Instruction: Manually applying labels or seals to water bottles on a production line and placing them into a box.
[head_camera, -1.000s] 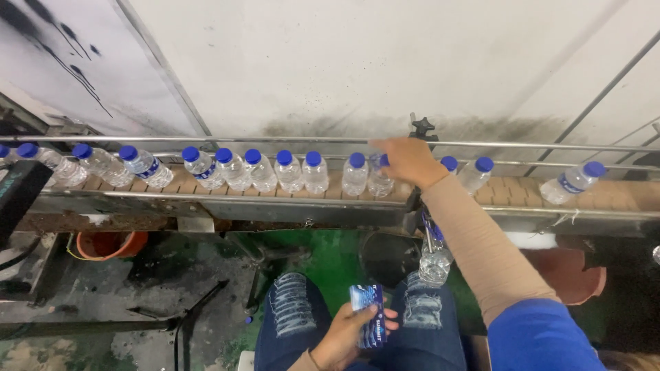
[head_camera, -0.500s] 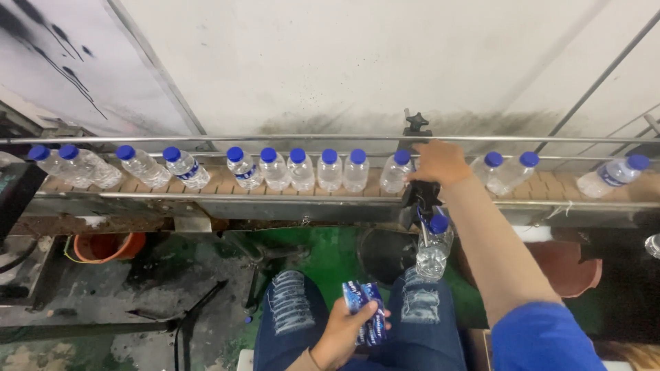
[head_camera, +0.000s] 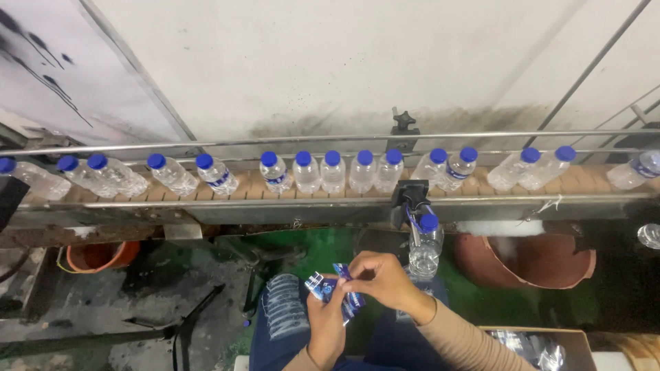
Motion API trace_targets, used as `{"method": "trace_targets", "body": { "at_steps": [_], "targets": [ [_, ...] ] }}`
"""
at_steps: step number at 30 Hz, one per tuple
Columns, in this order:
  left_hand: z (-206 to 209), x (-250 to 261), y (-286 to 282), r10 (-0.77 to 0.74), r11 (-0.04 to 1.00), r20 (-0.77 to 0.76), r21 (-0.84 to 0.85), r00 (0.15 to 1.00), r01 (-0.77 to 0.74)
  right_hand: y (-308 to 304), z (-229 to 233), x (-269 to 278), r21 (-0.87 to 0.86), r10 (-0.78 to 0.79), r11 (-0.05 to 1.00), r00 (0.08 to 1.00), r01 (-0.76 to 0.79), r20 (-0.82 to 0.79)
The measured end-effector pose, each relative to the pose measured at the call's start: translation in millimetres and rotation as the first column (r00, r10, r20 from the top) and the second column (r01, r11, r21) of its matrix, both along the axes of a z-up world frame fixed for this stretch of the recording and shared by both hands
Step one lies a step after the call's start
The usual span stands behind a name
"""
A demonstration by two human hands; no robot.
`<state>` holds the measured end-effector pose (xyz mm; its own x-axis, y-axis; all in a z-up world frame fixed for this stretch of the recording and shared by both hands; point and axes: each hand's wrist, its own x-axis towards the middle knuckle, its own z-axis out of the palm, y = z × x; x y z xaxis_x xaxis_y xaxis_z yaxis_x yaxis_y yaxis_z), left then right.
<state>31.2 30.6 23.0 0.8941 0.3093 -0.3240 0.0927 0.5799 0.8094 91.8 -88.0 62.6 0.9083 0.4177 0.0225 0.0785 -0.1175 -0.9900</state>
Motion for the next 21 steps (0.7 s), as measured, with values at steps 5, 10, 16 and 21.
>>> {"method": "trace_targets", "body": {
  "at_steps": [5,10,16,21],
  "targets": [
    [-1,-1,2,-0.051,0.999,0.055,0.0,0.997,0.051,-9,6,3,-0.021,0.122,0.992,0.99,-0.124,-0.066],
    [-1,0,1,0.02,0.999,0.066,-0.051,0.998,-0.016,-12,7,0,-0.149,-0.038,0.985,0.961,0.081,0.273],
    [7,-2,-4,-0.204,0.979,0.044,0.01,0.978,0.204,-33,29,18,0.623,0.294,0.768,0.946,-0.151,-0.134],
    [8,-4,-5,-0.43,0.903,-0.175,-0.065,0.886,0.425,-96,70,99,-0.261,-0.473,0.667,0.667,0.698,0.576]
  ]
}}
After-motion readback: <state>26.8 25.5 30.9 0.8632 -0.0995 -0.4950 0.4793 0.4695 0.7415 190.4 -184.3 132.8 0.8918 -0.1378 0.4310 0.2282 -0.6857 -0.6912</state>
